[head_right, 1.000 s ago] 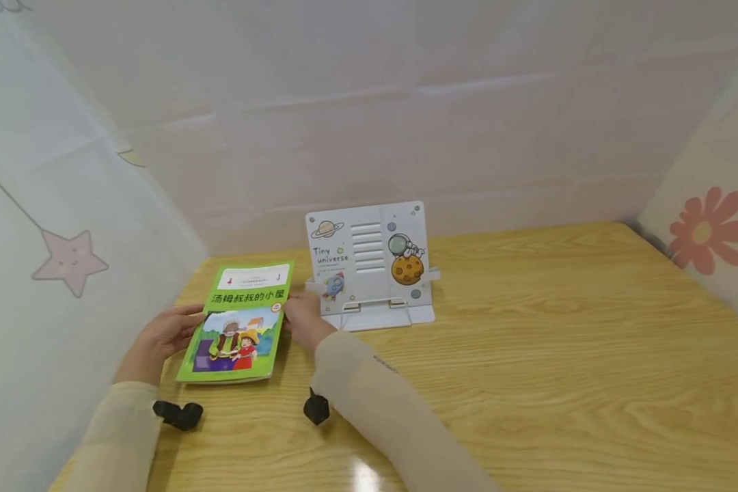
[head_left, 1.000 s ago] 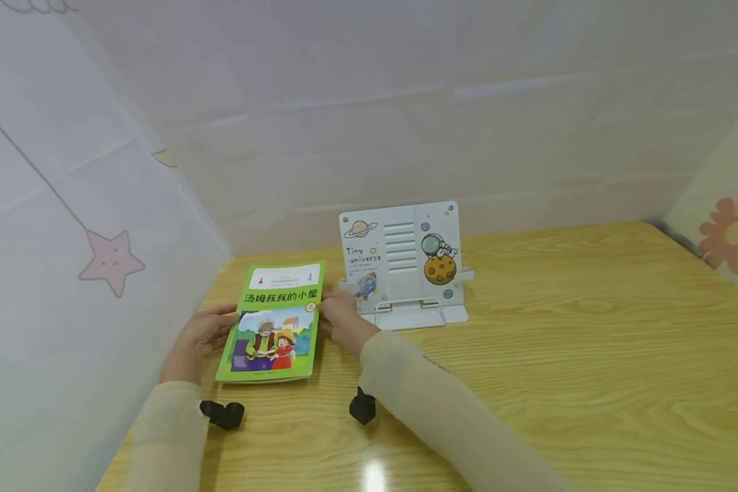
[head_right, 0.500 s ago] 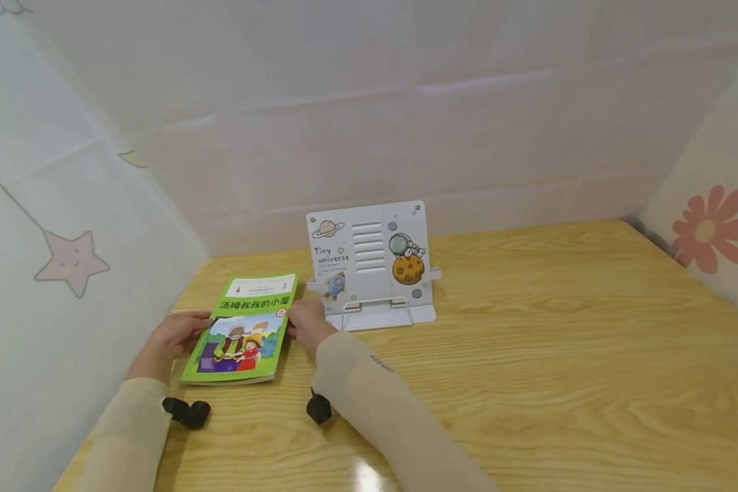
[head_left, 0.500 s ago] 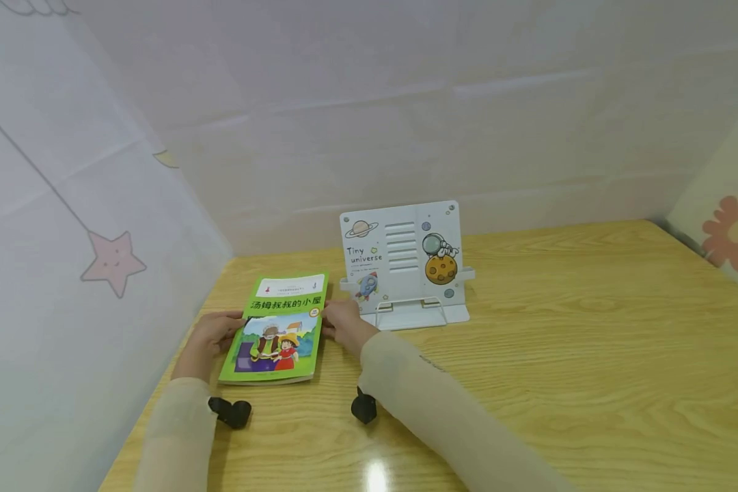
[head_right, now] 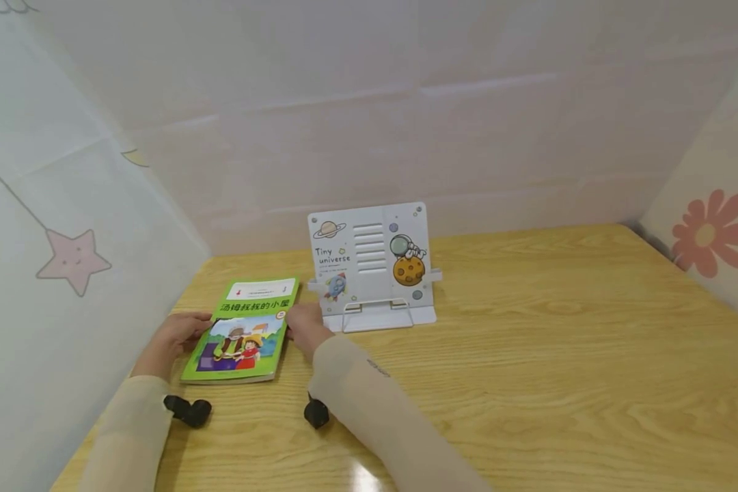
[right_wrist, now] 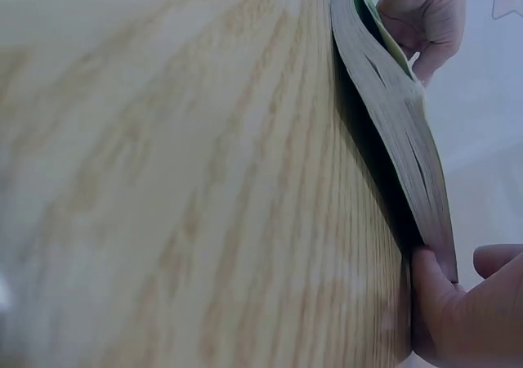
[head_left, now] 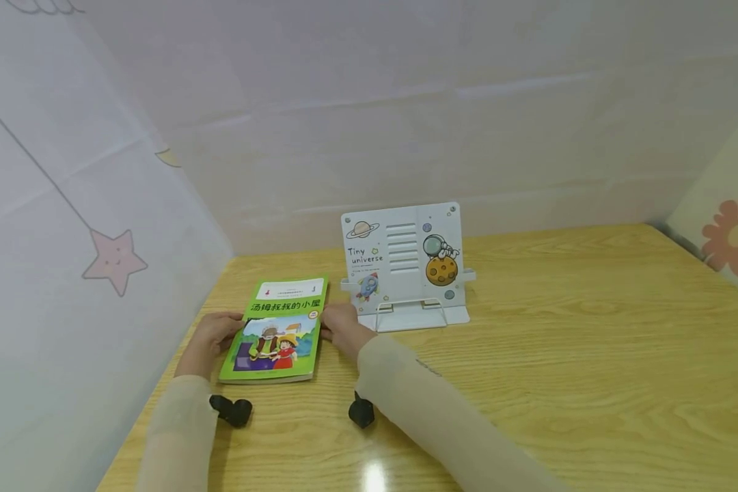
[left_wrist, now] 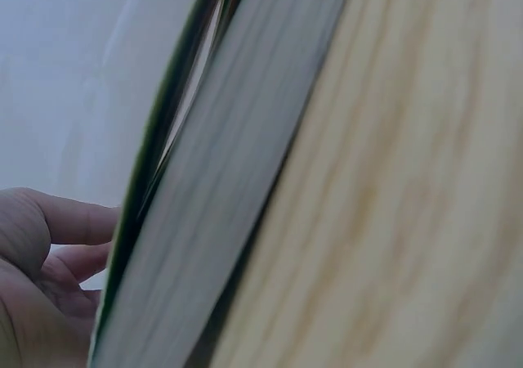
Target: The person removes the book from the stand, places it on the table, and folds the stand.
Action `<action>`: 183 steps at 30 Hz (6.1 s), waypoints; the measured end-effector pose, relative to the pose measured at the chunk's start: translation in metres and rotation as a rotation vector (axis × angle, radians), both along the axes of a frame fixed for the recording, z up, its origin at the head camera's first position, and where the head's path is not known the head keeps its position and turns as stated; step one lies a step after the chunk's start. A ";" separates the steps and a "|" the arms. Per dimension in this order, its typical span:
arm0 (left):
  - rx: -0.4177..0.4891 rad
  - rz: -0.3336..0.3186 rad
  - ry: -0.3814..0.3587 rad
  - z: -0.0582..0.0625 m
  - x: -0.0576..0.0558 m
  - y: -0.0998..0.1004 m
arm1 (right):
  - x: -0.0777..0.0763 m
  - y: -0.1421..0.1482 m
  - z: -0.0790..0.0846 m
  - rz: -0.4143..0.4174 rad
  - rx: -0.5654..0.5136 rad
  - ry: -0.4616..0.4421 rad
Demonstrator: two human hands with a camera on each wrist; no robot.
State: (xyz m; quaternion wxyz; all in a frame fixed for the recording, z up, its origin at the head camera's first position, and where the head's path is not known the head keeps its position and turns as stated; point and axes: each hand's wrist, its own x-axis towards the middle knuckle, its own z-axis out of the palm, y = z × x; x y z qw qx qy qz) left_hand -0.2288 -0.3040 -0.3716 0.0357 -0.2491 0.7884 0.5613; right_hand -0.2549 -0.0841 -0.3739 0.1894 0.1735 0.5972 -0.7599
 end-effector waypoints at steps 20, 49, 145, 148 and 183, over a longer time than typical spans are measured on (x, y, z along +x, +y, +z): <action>-0.066 -0.104 -0.009 0.023 0.007 -0.004 | 0.007 0.019 0.006 0.180 -0.001 0.039; -0.117 -0.293 0.196 0.069 0.003 0.040 | 0.005 0.098 0.055 0.518 0.245 0.433; 0.220 -0.112 0.302 0.014 -0.050 0.168 | -0.073 0.227 0.030 -0.088 0.582 0.434; 0.221 -0.125 0.297 0.014 -0.046 0.168 | -0.074 0.226 0.031 -0.082 0.596 0.433; 0.218 -0.447 0.366 0.023 0.008 0.177 | -0.083 0.225 0.048 0.121 0.844 0.551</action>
